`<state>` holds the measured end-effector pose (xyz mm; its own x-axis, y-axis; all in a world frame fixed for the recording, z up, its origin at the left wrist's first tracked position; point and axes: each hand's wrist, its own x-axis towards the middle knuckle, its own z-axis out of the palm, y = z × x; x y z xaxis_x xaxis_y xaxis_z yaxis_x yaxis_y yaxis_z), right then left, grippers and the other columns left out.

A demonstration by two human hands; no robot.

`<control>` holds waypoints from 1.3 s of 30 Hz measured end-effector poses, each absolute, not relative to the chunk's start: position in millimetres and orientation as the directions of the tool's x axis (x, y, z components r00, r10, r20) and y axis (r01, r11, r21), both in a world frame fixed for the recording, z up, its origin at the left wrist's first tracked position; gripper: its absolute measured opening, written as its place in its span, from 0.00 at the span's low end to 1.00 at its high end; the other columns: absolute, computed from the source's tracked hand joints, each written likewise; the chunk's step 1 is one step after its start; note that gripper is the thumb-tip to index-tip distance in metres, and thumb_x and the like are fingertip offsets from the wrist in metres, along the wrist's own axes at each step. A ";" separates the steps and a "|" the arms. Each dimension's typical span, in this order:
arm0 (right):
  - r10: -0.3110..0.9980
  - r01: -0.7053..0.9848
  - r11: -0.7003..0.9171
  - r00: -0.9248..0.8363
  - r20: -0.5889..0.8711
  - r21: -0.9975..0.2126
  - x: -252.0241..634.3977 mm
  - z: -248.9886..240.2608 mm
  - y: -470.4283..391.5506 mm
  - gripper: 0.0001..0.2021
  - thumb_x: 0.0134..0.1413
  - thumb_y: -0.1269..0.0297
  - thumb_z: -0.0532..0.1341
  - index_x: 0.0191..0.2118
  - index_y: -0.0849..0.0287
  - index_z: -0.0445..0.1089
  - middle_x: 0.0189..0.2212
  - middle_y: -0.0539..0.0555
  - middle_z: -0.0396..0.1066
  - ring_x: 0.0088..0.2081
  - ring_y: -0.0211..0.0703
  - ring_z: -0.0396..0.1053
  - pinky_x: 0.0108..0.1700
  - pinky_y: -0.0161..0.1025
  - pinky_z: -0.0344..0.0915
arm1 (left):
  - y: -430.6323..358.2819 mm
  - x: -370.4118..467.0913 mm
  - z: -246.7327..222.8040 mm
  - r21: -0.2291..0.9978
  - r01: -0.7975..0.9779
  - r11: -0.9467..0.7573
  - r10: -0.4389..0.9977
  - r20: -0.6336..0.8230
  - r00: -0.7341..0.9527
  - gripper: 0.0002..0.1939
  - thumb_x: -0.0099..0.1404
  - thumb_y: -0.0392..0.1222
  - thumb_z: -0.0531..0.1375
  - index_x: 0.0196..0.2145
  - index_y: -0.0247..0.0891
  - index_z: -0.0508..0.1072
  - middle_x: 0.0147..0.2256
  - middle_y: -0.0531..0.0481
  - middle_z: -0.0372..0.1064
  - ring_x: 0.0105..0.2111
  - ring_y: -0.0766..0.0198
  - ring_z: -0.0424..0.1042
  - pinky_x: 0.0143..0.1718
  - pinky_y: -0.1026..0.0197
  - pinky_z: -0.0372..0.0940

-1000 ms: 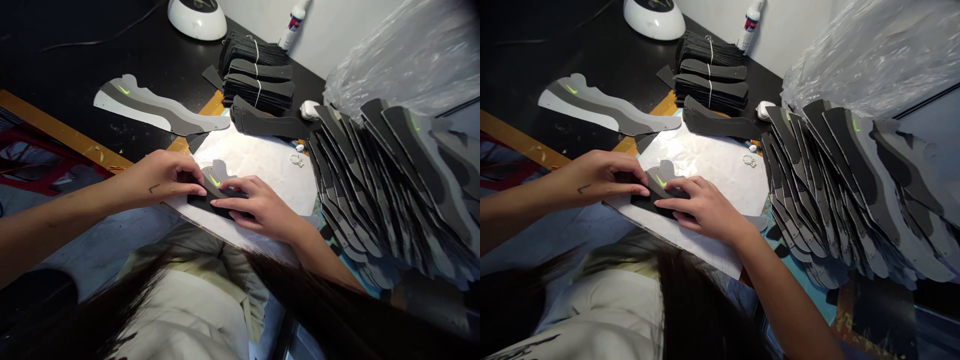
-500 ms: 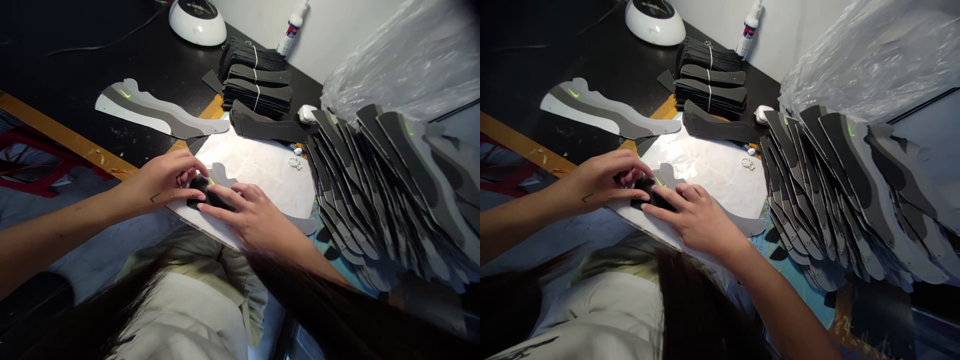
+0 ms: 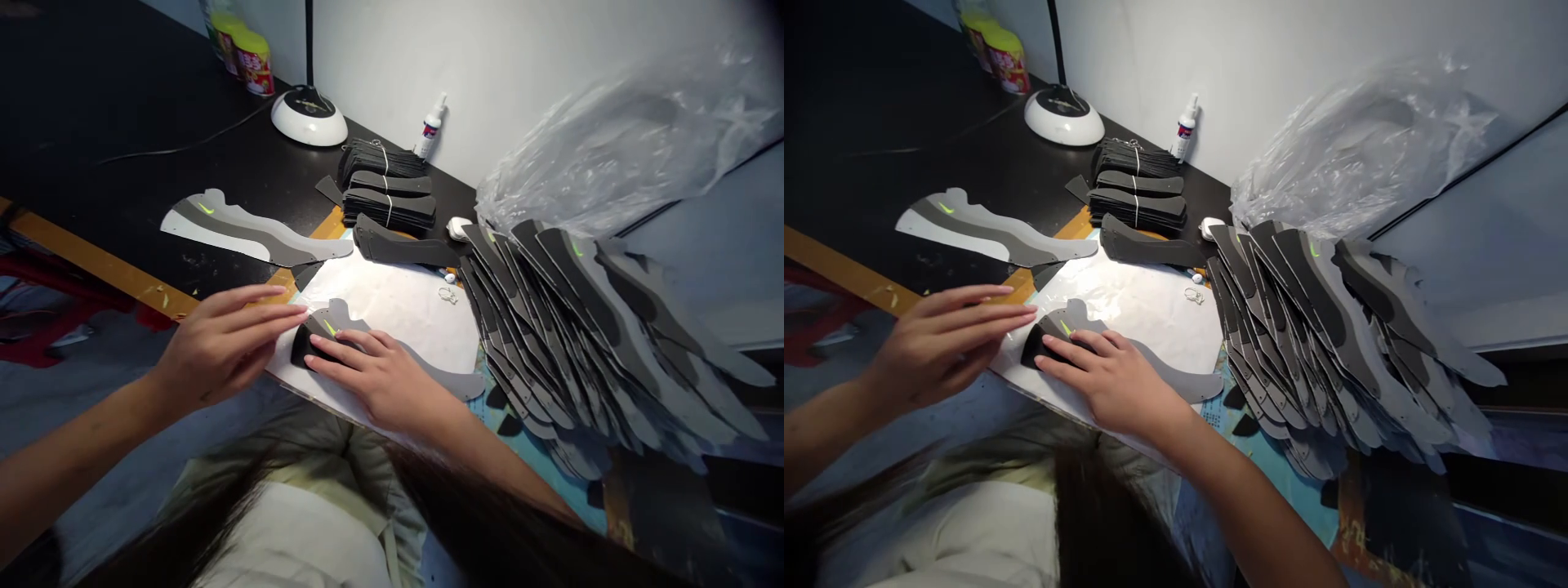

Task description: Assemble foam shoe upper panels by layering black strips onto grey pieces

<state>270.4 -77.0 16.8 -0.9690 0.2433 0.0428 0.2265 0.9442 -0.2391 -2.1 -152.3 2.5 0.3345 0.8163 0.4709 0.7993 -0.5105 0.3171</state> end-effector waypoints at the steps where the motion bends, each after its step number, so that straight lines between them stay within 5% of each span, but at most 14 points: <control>1: 0.245 0.227 0.940 -0.969 0.039 -0.253 269.6 15.1 -76.0 0.29 0.68 0.73 0.57 0.72 0.53 0.62 0.75 0.50 0.55 0.72 0.53 0.57 0.70 0.54 0.61 | -157.6 -0.2 -1.2 0.276 0.813 -0.512 0.820 0.440 0.367 0.25 0.77 0.38 0.54 0.69 0.50 0.64 0.63 0.49 0.72 0.68 0.49 0.63 0.69 0.45 0.59; 6: 0.219 0.121 0.879 -0.962 0.165 -0.460 276.6 26.9 -56.7 0.32 0.63 0.78 0.55 0.71 0.55 0.62 0.72 0.58 0.61 0.71 0.49 0.61 0.70 0.53 0.63 | -172.6 3.3 -17.5 0.171 0.822 -0.543 0.828 0.274 0.489 0.37 0.81 0.58 0.47 0.78 0.40 0.44 0.73 0.38 0.52 0.72 0.45 0.57 0.73 0.44 0.53; 8: 0.343 0.150 0.842 -0.890 0.300 -0.518 290.5 47.7 -49.2 0.29 0.66 0.76 0.53 0.70 0.54 0.64 0.71 0.58 0.64 0.70 0.47 0.62 0.70 0.53 0.62 | -173.3 0.8 -19.4 0.188 0.823 -0.536 0.838 0.235 0.493 0.39 0.80 0.61 0.45 0.79 0.43 0.36 0.76 0.40 0.44 0.74 0.44 0.52 0.75 0.42 0.48; 11: 0.534 0.340 0.815 -0.756 0.379 -0.469 318.8 79.3 -53.8 0.25 0.70 0.72 0.51 0.68 0.52 0.66 0.68 0.57 0.67 0.70 0.48 0.62 0.72 0.55 0.60 | -171.5 -2.3 -20.6 0.237 0.800 -0.552 0.831 0.229 0.506 0.42 0.78 0.65 0.48 0.78 0.53 0.31 0.77 0.50 0.37 0.75 0.44 0.49 0.76 0.40 0.43; 14: 0.592 0.499 0.796 -0.760 0.270 -0.342 343.2 82.5 -80.1 0.24 0.74 0.68 0.52 0.71 0.58 0.62 0.70 0.61 0.65 0.71 0.51 0.61 0.73 0.57 0.59 | -169.9 -0.4 -22.3 0.262 0.772 -0.579 0.814 0.247 0.526 0.43 0.76 0.67 0.50 0.78 0.58 0.31 0.76 0.54 0.38 0.74 0.44 0.53 0.76 0.40 0.46; 19: 0.619 0.597 0.779 -0.780 0.087 -0.195 358.3 34.4 -132.0 0.36 0.72 0.51 0.61 0.76 0.64 0.53 0.75 0.66 0.53 0.76 0.56 0.52 0.74 0.58 0.56 | -169.2 4.1 -25.6 0.305 0.769 -0.562 0.823 0.295 0.485 0.41 0.75 0.58 0.56 0.77 0.65 0.38 0.75 0.62 0.45 0.70 0.42 0.61 0.73 0.35 0.56; 24: 0.595 0.568 0.804 -0.764 0.249 -0.177 358.9 10.3 -153.0 0.25 0.71 0.56 0.62 0.67 0.63 0.68 0.64 0.64 0.72 0.63 0.55 0.71 0.63 0.54 0.69 | -172.2 -4.1 -22.3 0.339 0.708 -0.620 0.778 0.381 0.499 0.38 0.74 0.45 0.59 0.74 0.71 0.50 0.65 0.61 0.69 0.59 0.45 0.74 0.63 0.35 0.69; 27: 0.580 0.516 0.813 -0.669 0.465 -0.270 357.2 16.1 -156.2 0.12 0.72 0.63 0.62 0.55 0.60 0.76 0.46 0.56 0.83 0.45 0.47 0.80 0.50 0.46 0.73 | -173.7 -1.6 -12.9 0.464 0.609 -0.643 0.760 0.481 0.437 0.25 0.73 0.42 0.60 0.63 0.66 0.72 0.50 0.58 0.80 0.47 0.51 0.79 0.54 0.44 0.75; 30: 0.646 0.518 0.757 -0.507 0.571 -0.398 353.8 28.4 -157.2 0.08 0.72 0.67 0.62 0.48 0.56 0.79 0.41 0.52 0.84 0.40 0.43 0.80 0.46 0.42 0.71 | -171.8 14.0 2.1 0.653 0.519 -0.552 0.809 0.570 0.144 0.15 0.68 0.42 0.68 0.52 0.54 0.81 0.39 0.55 0.82 0.36 0.61 0.80 0.41 0.61 0.77; 34: 0.784 0.573 0.608 -0.324 0.530 -0.550 348.1 43.3 -156.8 0.10 0.70 0.63 0.64 0.52 0.55 0.80 0.39 0.52 0.84 0.37 0.43 0.80 0.44 0.39 0.71 | -166.9 38.5 26.4 0.918 0.181 -0.354 0.899 0.387 -0.204 0.31 0.58 0.45 0.76 0.58 0.46 0.78 0.32 0.54 0.80 0.31 0.68 0.79 0.33 0.74 0.73; 39: 0.901 0.509 0.432 -0.270 0.339 -0.744 346.1 51.0 -157.3 0.06 0.65 0.61 0.68 0.41 0.52 0.84 0.38 0.51 0.85 0.40 0.46 0.82 0.40 0.36 0.71 | -165.5 47.0 40.8 0.963 0.045 -0.264 0.922 0.266 -0.282 0.32 0.53 0.45 0.79 0.56 0.44 0.80 0.30 0.53 0.81 0.28 0.70 0.78 0.30 0.77 0.71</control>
